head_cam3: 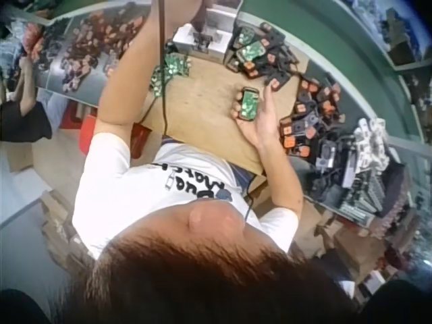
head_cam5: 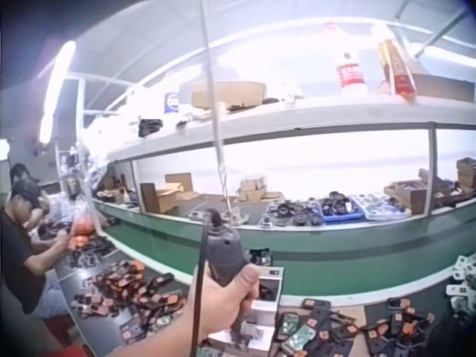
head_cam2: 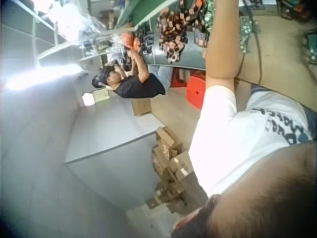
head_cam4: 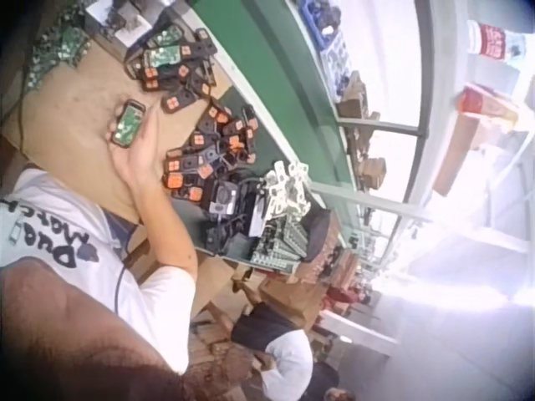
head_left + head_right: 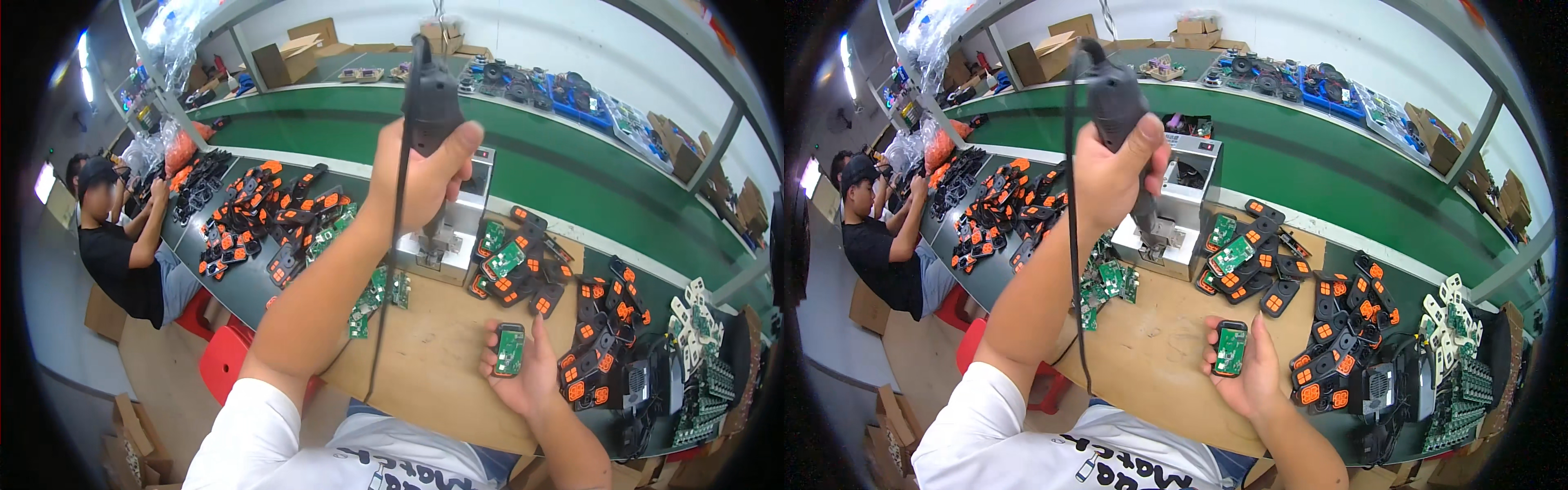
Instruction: Assembling electronic components onto circuit boards and into housings using a handheld tool.
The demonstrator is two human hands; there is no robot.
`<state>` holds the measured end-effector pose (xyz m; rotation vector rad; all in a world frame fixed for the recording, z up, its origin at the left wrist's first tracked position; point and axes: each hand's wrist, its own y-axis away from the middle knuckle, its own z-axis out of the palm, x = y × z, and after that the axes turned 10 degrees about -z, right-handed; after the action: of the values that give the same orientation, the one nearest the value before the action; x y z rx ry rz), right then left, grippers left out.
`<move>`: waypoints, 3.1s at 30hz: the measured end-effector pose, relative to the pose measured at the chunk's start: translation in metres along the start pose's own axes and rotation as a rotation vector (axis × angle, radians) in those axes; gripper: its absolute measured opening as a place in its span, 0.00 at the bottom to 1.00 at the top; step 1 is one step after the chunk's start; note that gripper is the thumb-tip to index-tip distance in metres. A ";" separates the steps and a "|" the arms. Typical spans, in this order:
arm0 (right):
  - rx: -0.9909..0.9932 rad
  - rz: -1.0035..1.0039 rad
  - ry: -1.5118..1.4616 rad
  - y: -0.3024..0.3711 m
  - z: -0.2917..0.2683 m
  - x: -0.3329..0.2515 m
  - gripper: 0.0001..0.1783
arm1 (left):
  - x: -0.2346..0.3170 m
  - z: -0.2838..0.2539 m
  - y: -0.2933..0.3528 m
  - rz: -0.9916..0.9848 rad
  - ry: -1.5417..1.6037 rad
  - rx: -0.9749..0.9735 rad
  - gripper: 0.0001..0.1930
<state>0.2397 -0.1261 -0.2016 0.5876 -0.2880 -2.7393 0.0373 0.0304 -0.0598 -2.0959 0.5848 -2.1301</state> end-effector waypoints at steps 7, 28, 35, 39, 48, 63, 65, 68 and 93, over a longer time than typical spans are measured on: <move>0.053 0.032 0.168 -0.004 -0.004 0.008 0.33 | -0.010 0.002 0.030 -0.040 0.172 -0.007 0.33; 0.119 0.134 0.234 -0.006 -0.003 0.019 0.33 | -0.031 0.063 0.111 0.135 0.587 -0.283 0.40; 0.204 0.104 0.224 -0.007 -0.002 0.021 0.32 | -0.027 0.065 0.122 0.088 0.485 -0.212 0.40; 0.187 0.116 0.206 -0.007 -0.003 0.021 0.32 | -0.029 0.064 0.122 0.039 0.558 -0.226 0.40; 0.085 0.011 0.067 -0.008 0.006 0.010 0.23 | -0.018 0.032 0.081 -0.072 0.486 -0.401 0.41; 0.115 -0.971 1.947 -0.030 0.010 -0.088 0.14 | -0.036 -0.050 0.121 0.016 -1.171 -0.107 0.20; 0.219 -1.216 1.957 -0.027 0.034 -0.109 0.13 | -0.046 -0.046 0.127 0.009 -1.229 -0.117 0.20; 0.382 -1.160 1.967 -0.012 0.058 -0.153 0.12 | -0.056 -0.046 0.130 0.046 -1.391 -0.122 0.15; 0.060 -0.569 1.188 -0.018 0.029 -0.131 0.12 | -0.046 -0.028 0.118 0.131 -0.879 -0.411 0.10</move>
<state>0.3359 -0.0597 -0.1329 2.3899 0.1225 -2.2630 -0.0106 -0.0580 -0.1420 -2.7690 1.0166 -0.8787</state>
